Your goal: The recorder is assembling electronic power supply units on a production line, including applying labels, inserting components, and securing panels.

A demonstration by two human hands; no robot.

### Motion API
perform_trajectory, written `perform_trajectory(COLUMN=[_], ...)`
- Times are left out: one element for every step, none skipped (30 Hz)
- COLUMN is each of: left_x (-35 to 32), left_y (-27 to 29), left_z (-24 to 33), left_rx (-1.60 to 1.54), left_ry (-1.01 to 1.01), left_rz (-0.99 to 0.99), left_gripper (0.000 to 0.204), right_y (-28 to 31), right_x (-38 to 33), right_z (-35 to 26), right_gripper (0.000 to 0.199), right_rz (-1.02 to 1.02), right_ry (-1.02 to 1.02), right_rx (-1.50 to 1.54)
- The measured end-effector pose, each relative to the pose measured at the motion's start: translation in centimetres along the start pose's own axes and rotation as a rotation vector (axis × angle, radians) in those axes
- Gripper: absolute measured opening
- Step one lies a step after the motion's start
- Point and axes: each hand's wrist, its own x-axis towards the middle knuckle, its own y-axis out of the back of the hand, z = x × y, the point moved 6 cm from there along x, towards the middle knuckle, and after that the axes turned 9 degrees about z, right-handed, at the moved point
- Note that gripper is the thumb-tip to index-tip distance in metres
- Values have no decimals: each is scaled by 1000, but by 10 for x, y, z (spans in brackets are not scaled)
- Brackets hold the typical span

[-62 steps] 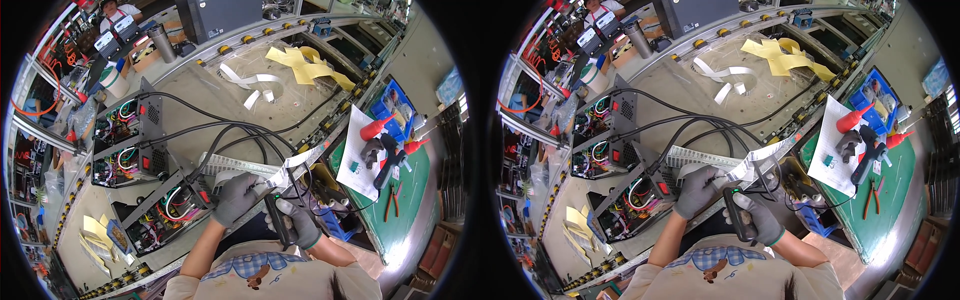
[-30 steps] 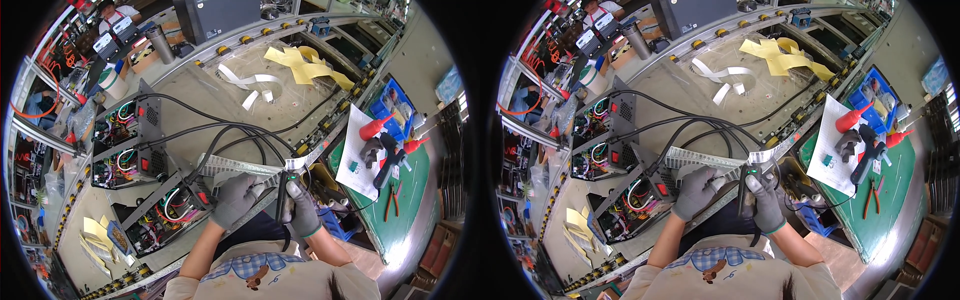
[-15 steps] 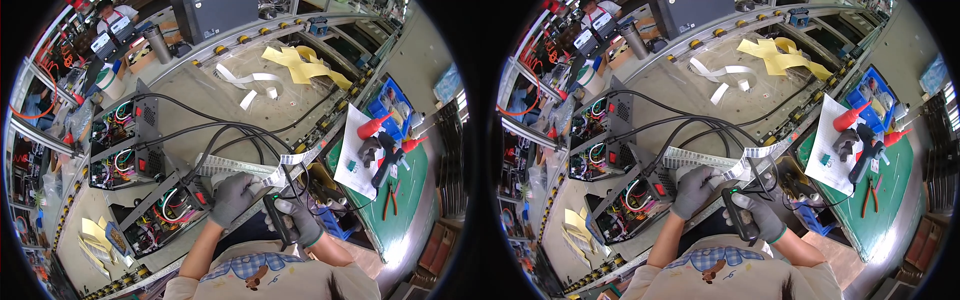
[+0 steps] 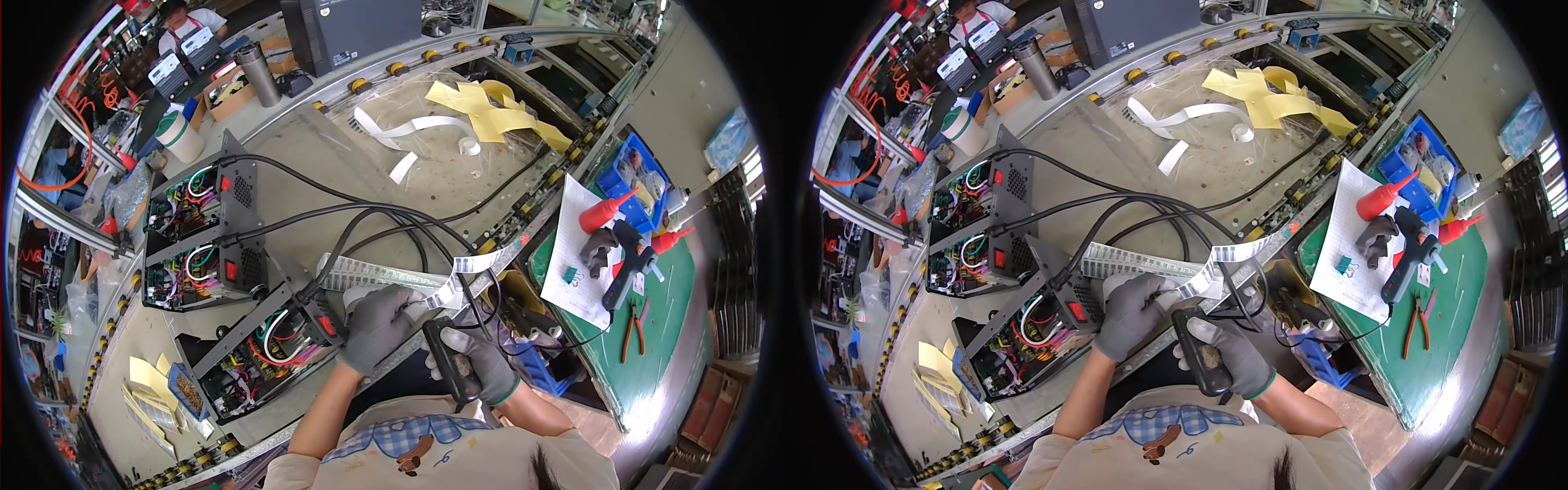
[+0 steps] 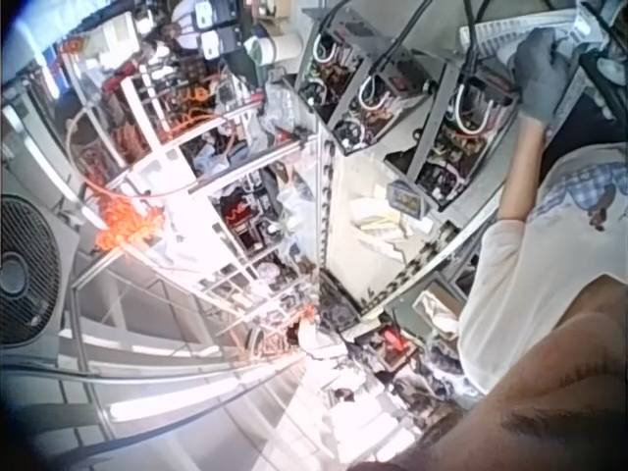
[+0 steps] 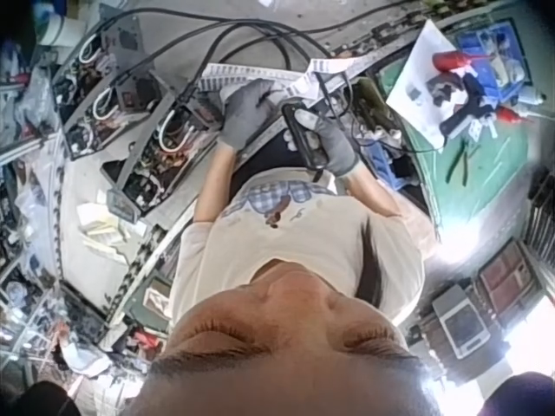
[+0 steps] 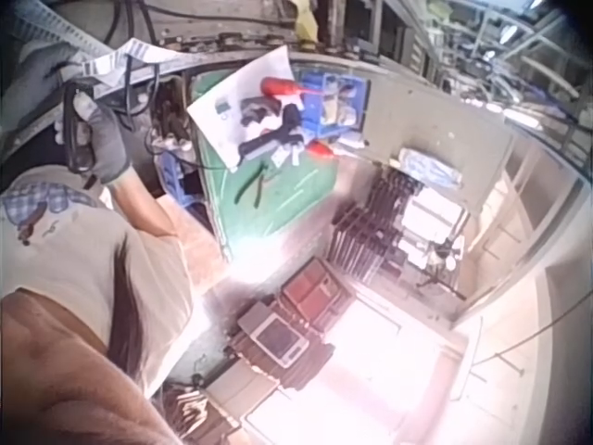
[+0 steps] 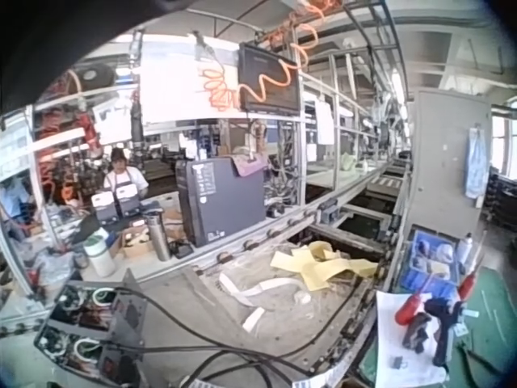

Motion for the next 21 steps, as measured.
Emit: perform_trajectory(left_x=[0, 0, 1, 1, 0, 2, 2, 3, 4, 4, 4, 4, 3, 2, 1, 2, 2, 2, 1, 1, 1], left_y=[0, 1, 0, 1, -2, -1, -2, -4, -2, 0, 0, 0, -1, -3, -5, -2, 0, 1, 0, -1, 0], left_z=[0, 1, 2, 4, 1, 1, 1, 6, 8, 10, 10, 10, 7, 1, -3, 1, 3, 0, 0, 1, 0], left_rx=[-2, 7, 5, -16, -43, -63, -55, -93, -112, -124, -123, -146, -163, -112, -88, -100, -108, -91, -97, -112, -100], left_ry=[-4, -20, -20, -23, 69, 94, 140, 108, 90, 80, 85, 83, 124, 179, 203, 104, 38, 52, 29, 11, 8], left_rz=[5, 22, 7, 10, -19, -23, -43, -44, -23, 5, 9, 24, 16, -36, -83, -27, 19, 43, 43, 27, 39], left_gripper=[20, 20, 20, 18, 16, 15, 15, 15, 14, 14, 14, 14, 14, 16, 17, 14, 13, 13, 13, 13, 13], right_y=[3, 0, 7, 13, 28, 53, 79, 117, 151, 188, 221, 254, 282, 301, 317, 328, 332, 318, 299, 260, 209], right_x=[-2, -4, -4, -11, -18, -24, -34, -45, -57, -73, -88, -103, -115, -122, -123, -123, -121, -118, -111, -97, -89], right_z=[1, -2, -3, -10, -18, -25, -31, -35, -39, -42, -50, -46, -42, -43, -43, -39, -32, -38, -43, -53, -60], right_gripper=[37, 37, 36, 37, 36, 34, 32, 28, 24, 22, 21, 20, 20, 21, 23, 23, 24, 25, 26, 25, 25], right_rz=[41, -31, 19, -5, 47, 186, 298, 479, 544, 594, 529, 661, 780, 743, 794, 851, 936, 925, 923, 572, 144], right_ry=[-29, 22, 29, 157, 285, 393, 508, 602, 733, 815, 931, 992, 1063, 1084, 1088, 1076, 1040, 1117, 1097, 1087, 1089], right_rx=[-12, 21, 28, 75, 62, 149, 221, 397, 536, 616, 660, 633, 608, 586, 629, 792, 1014, 866, 782, 674, 549])
